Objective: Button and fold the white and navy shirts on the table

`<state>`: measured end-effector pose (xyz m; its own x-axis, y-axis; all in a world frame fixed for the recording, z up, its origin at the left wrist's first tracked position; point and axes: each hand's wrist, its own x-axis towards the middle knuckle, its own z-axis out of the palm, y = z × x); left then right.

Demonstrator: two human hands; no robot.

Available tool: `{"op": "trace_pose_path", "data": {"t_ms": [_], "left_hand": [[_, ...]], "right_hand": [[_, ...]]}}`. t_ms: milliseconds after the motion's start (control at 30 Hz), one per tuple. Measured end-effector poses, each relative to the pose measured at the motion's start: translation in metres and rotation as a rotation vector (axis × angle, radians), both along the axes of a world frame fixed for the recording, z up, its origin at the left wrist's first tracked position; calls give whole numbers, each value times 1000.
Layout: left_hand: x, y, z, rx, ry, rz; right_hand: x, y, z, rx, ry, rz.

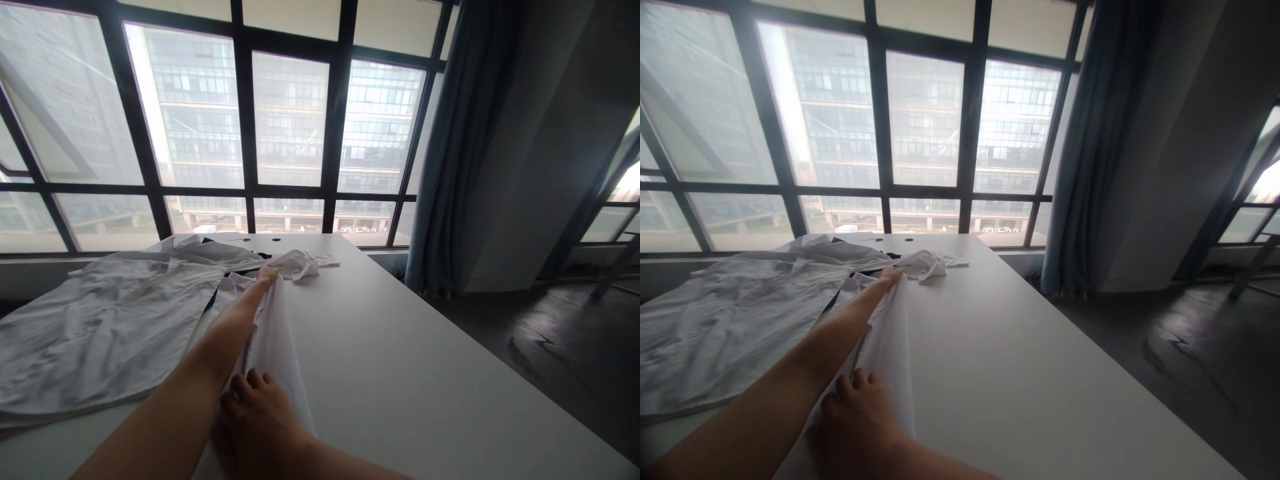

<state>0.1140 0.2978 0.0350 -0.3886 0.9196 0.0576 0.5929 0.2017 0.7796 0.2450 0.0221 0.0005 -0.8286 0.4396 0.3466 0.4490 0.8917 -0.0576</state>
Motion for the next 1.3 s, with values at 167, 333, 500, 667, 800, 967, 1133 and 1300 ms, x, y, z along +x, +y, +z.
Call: {"op": "trace_pose_path", "data": {"t_ms": [167,333,500,667,800,967,1133,1300], "left_hand": [[-6,-3,-6,16,80,-60],[-20,-19,10,112,302,-149],[-43,-78,16,126,381,-307],[-67,-161,-4,133,541,-639],[-72,-206,-29,63,676,-599],[-66,-227,-51,8,710,-525],[-69,-221,-62,36,711,-555],[-89,-198,-61,94,772,-638]], "right_hand": [[1,0,2,1,-15,14],[7,-4,9,-44,-4,-19],[8,-8,12,-64,-25,-18],[9,-1,19,-103,58,-100],[17,19,17,-162,78,-222],[22,38,3,-198,-52,-206],[6,58,2,-171,-95,-126],[-12,91,8,-117,-127,-98]]}}
